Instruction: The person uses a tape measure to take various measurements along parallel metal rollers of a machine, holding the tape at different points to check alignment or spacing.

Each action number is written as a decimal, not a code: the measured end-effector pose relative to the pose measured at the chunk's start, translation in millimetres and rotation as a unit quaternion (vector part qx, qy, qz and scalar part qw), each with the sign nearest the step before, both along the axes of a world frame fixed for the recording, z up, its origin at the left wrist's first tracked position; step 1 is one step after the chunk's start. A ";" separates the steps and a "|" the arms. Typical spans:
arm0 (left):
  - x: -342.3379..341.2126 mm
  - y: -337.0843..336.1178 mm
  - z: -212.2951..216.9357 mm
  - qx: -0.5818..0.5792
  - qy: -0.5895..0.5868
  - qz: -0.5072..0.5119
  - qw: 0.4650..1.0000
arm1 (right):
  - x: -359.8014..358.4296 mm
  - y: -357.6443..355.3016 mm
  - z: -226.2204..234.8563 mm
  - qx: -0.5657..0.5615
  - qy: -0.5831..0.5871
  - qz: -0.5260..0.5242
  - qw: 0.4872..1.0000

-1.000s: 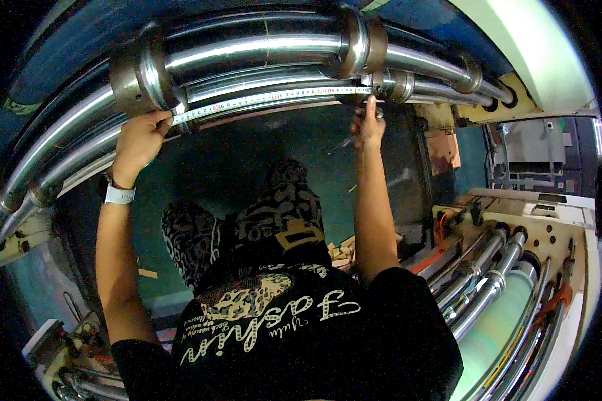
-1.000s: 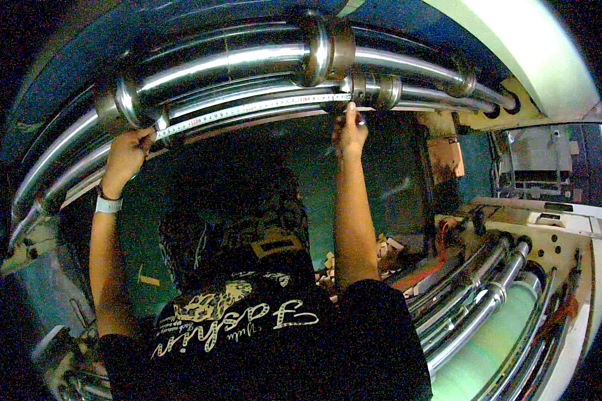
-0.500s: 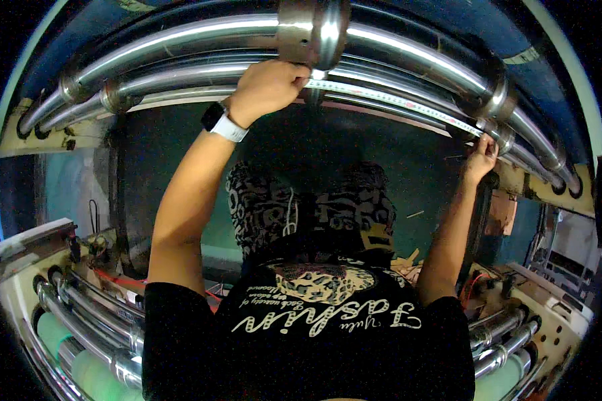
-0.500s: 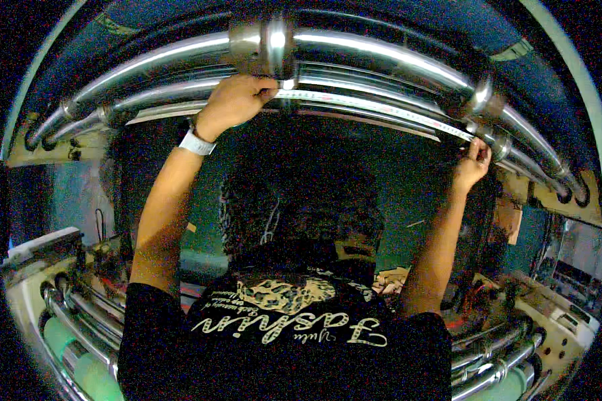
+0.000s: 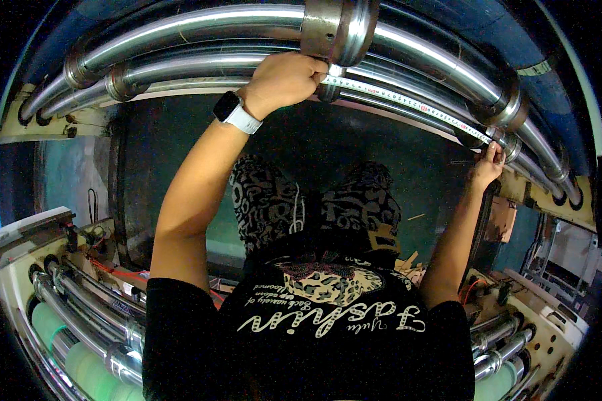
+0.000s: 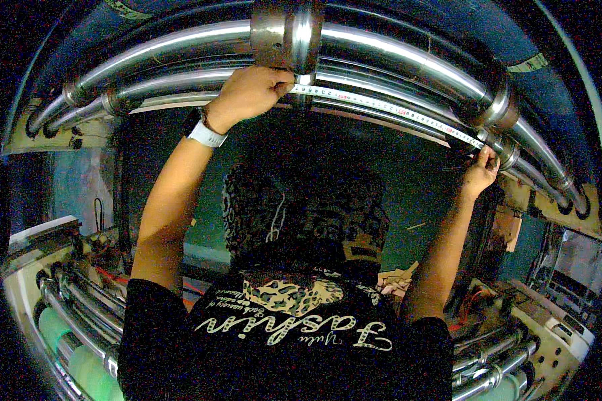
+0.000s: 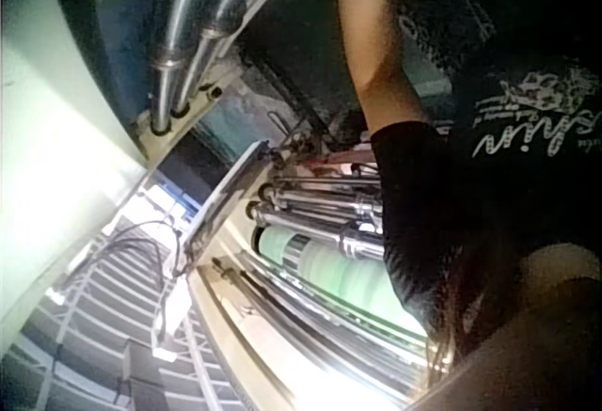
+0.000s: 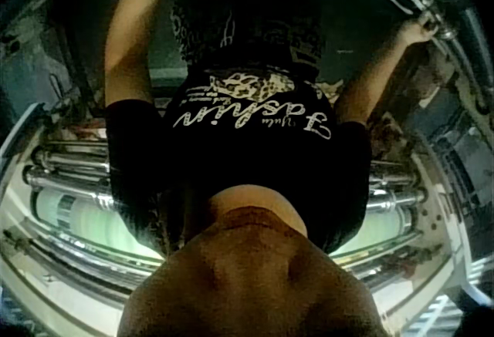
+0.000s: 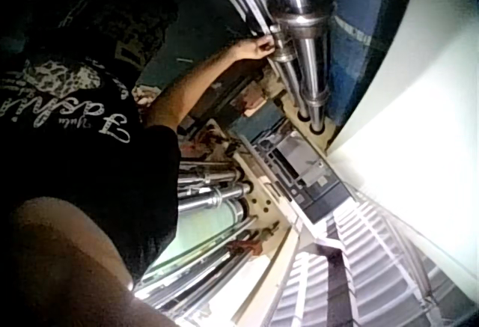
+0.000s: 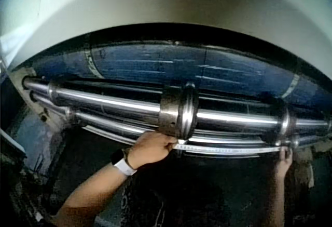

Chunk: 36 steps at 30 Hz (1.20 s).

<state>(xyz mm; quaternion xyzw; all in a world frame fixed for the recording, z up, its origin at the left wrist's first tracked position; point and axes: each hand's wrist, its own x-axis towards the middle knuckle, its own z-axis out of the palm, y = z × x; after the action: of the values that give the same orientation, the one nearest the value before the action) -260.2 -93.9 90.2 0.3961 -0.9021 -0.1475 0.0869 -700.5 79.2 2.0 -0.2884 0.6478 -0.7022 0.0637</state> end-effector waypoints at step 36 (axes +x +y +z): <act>0.5 2.9 4.2 0.007 -0.012 -0.003 1.000 | -8.1 2.9 -0.1 -0.009 -0.003 0.040 0.999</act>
<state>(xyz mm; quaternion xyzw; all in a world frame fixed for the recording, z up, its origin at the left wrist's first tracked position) -259.7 -91.0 94.5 0.3957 -0.9032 -0.1496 0.0730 -708.6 82.1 2.0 -0.3127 0.6290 -0.7058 0.0913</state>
